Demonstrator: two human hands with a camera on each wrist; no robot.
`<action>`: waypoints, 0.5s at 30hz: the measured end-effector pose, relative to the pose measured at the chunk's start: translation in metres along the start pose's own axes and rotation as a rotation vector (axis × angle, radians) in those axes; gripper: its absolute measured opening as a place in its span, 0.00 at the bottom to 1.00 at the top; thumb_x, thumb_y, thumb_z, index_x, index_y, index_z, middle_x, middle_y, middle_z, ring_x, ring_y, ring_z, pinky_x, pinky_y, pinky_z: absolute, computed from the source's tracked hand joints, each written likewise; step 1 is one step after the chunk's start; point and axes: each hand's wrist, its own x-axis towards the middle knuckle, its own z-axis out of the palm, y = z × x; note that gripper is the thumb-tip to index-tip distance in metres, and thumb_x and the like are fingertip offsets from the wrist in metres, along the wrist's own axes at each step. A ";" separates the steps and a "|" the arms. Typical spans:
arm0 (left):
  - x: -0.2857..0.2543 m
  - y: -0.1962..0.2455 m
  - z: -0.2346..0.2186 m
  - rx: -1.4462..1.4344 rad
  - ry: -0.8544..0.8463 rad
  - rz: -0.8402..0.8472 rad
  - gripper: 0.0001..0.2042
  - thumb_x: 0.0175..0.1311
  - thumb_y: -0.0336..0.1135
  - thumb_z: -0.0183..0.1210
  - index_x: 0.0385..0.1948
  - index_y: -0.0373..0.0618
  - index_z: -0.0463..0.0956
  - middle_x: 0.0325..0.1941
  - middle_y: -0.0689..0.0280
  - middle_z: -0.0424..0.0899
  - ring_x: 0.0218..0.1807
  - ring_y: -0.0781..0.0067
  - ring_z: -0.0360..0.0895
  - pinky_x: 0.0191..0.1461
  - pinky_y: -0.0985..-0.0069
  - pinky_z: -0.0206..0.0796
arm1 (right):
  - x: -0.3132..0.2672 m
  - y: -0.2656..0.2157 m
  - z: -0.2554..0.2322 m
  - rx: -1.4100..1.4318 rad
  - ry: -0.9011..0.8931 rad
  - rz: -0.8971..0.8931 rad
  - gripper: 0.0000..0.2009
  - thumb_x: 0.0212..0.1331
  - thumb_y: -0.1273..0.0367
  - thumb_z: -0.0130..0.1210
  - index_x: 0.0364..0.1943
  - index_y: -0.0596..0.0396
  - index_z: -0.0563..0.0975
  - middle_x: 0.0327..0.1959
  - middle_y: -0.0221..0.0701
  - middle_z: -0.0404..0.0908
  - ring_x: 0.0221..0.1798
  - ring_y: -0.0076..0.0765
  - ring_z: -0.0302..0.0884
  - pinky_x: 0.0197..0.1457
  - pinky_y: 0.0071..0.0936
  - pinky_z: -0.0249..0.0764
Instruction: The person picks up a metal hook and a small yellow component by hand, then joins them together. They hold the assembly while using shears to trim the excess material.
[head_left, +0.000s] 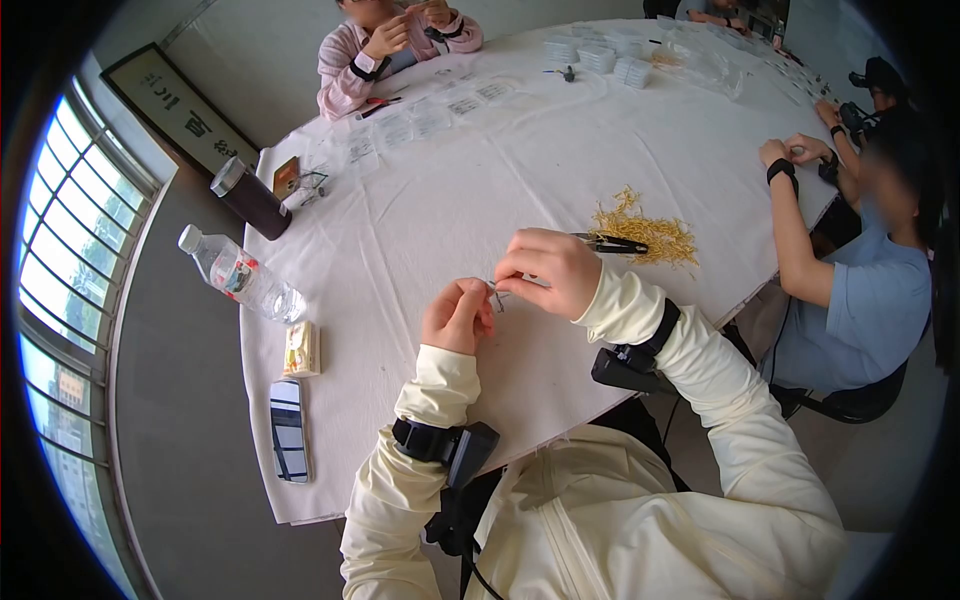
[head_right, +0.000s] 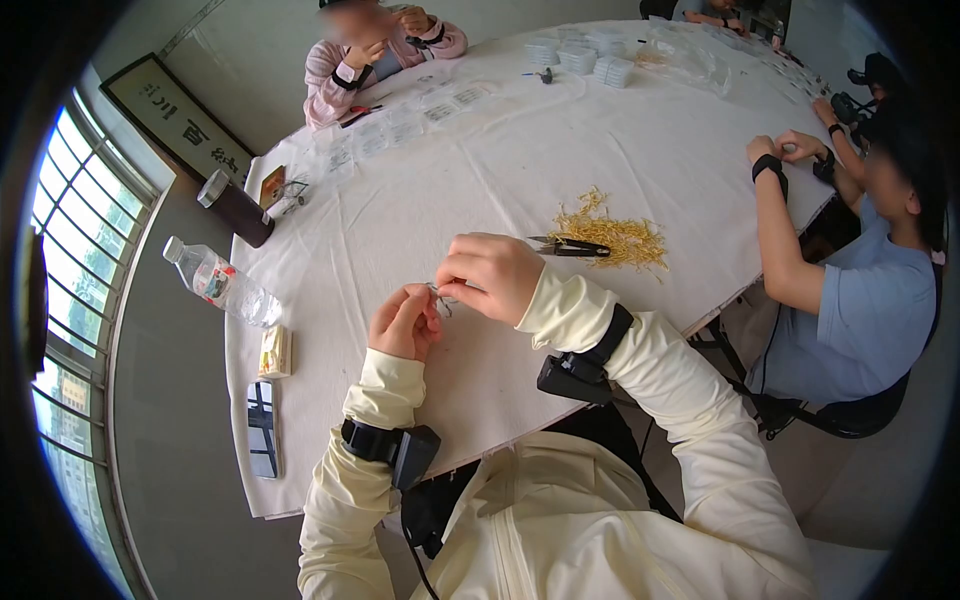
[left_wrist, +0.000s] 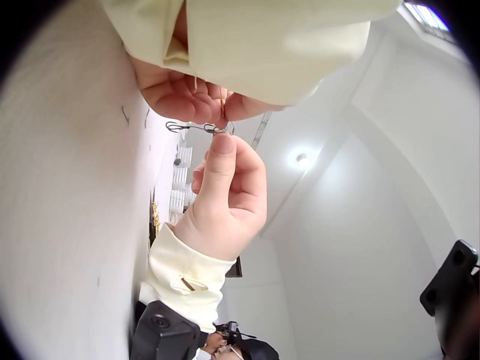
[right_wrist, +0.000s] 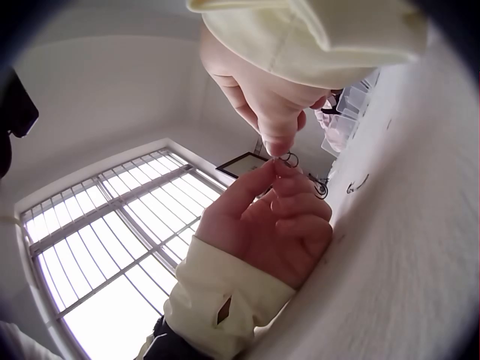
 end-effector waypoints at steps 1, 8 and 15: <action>0.000 0.000 0.000 0.021 -0.001 -0.004 0.08 0.68 0.33 0.50 0.34 0.38 0.73 0.25 0.69 0.73 0.25 0.80 0.68 0.29 0.82 0.63 | 0.000 0.000 -0.001 -0.054 -0.003 -0.030 0.05 0.50 0.73 0.62 0.30 0.55 0.78 0.28 0.31 0.75 0.30 0.36 0.76 0.32 0.28 0.73; 0.001 -0.001 0.000 0.047 0.025 0.010 0.08 0.68 0.34 0.51 0.34 0.39 0.73 0.25 0.69 0.73 0.25 0.80 0.68 0.28 0.82 0.62 | 0.000 -0.007 -0.002 0.159 -0.012 0.169 0.05 0.51 0.72 0.62 0.30 0.56 0.79 0.28 0.30 0.76 0.28 0.31 0.76 0.31 0.27 0.72; 0.000 -0.001 -0.001 0.051 0.031 0.017 0.08 0.69 0.35 0.51 0.35 0.39 0.74 0.24 0.70 0.73 0.24 0.81 0.67 0.28 0.83 0.61 | 0.000 -0.008 -0.001 0.197 -0.019 0.221 0.04 0.53 0.73 0.60 0.31 0.58 0.78 0.27 0.31 0.76 0.28 0.29 0.74 0.31 0.25 0.71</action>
